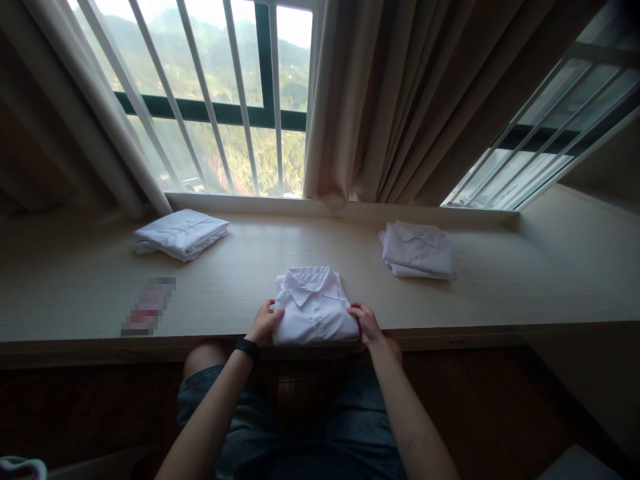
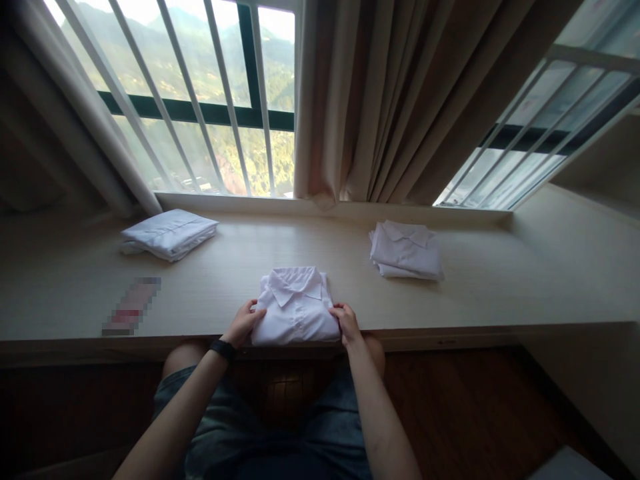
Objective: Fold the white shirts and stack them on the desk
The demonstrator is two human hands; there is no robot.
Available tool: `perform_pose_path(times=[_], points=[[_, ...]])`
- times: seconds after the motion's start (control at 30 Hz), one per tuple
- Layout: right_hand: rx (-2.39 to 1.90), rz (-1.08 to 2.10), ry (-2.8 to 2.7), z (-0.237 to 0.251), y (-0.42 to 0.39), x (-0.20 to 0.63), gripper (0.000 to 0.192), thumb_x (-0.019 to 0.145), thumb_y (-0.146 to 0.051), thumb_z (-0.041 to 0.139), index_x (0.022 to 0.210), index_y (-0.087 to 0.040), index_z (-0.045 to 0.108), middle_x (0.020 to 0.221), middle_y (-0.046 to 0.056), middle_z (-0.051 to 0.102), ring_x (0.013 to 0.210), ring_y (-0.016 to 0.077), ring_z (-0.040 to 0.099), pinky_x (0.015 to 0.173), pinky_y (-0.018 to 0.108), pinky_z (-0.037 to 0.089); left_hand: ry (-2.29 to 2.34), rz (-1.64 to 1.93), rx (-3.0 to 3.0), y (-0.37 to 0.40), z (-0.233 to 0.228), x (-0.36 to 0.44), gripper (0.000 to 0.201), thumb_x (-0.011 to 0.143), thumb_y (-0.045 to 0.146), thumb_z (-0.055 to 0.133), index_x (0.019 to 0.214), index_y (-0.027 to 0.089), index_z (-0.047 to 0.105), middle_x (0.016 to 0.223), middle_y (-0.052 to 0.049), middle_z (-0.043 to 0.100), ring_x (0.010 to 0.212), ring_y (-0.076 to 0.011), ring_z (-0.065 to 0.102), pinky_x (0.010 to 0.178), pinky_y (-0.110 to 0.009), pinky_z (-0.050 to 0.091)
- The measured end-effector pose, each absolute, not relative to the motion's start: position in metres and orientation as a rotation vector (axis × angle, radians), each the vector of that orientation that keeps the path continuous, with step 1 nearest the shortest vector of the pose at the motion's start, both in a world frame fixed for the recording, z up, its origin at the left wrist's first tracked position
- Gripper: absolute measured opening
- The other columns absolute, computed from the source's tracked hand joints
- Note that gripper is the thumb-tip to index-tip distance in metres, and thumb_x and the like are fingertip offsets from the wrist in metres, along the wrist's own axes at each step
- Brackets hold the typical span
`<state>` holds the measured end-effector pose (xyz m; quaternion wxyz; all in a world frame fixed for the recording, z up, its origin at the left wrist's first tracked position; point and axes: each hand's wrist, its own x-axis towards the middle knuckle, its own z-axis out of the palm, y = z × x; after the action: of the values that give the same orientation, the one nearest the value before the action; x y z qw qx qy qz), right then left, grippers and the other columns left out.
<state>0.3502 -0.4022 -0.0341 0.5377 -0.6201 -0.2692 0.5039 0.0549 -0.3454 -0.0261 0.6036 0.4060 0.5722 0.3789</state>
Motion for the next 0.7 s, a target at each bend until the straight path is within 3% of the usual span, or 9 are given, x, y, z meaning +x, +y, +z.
perform_pose_path(times=[0.23,0.3,0.4,0.53,0.7], points=[[-1.178,1.433,-0.604,-0.023,-0.399,0.357,0.068,0.044,-0.022,0.088,0.107,-0.022,0.062,0.101,0.003,0.072,0.089,0.0186,0.067,0.078,0.028,0.051,1.308,0.882,0.925,-0.346,-0.023,0.055,0.062,0.059,0.030,0.086,0.112,0.017,0.057,0.088,-0.008,0.072,0.072,-0.0190,0.067,0.064,-0.027,0.050],[-1.206,1.427,-0.609,-0.021,-0.391,0.357,0.065,0.048,-0.028,0.088,0.108,-0.021,0.064,0.098,0.003,0.073,0.086,0.0186,0.067,0.076,0.029,0.052,1.311,0.899,0.903,-0.344,-0.022,0.057,0.062,0.061,0.039,0.086,0.110,0.016,0.058,0.090,-0.008,0.072,0.075,-0.0198,0.067,0.065,-0.027,0.050],[-1.333,1.312,-0.618,-0.020,-0.373,0.352,0.055,0.046,-0.034,0.090,0.093,-0.017,0.067,0.083,0.003,0.071,0.076,0.0172,0.065,0.068,0.027,0.051,1.310,0.918,0.884,-0.334,-0.019,0.062,0.051,0.066,0.050,0.081,0.098,0.015,0.063,0.090,-0.008,0.071,0.077,-0.0197,0.066,0.063,-0.026,0.049],[-1.354,1.372,-0.642,-0.022,-0.356,0.343,0.058,0.039,-0.025,0.090,0.091,-0.015,0.068,0.076,0.003,0.071,0.067,0.0172,0.064,0.062,0.027,0.050,1.294,0.871,0.853,-0.321,-0.015,0.068,0.036,0.069,0.046,0.076,0.081,0.013,0.065,0.077,-0.009,0.070,0.069,-0.0199,0.063,0.060,-0.028,0.048],[-1.308,1.435,-0.649,-0.027,-0.361,0.341,0.058,0.047,-0.027,0.086,0.100,-0.017,0.067,0.080,0.003,0.073,0.069,0.0180,0.066,0.067,0.029,0.053,1.322,0.838,0.852,-0.316,-0.015,0.067,0.027,0.073,0.042,0.069,0.078,0.015,0.063,0.068,-0.007,0.066,0.061,-0.0187,0.060,0.058,-0.030,0.049]])
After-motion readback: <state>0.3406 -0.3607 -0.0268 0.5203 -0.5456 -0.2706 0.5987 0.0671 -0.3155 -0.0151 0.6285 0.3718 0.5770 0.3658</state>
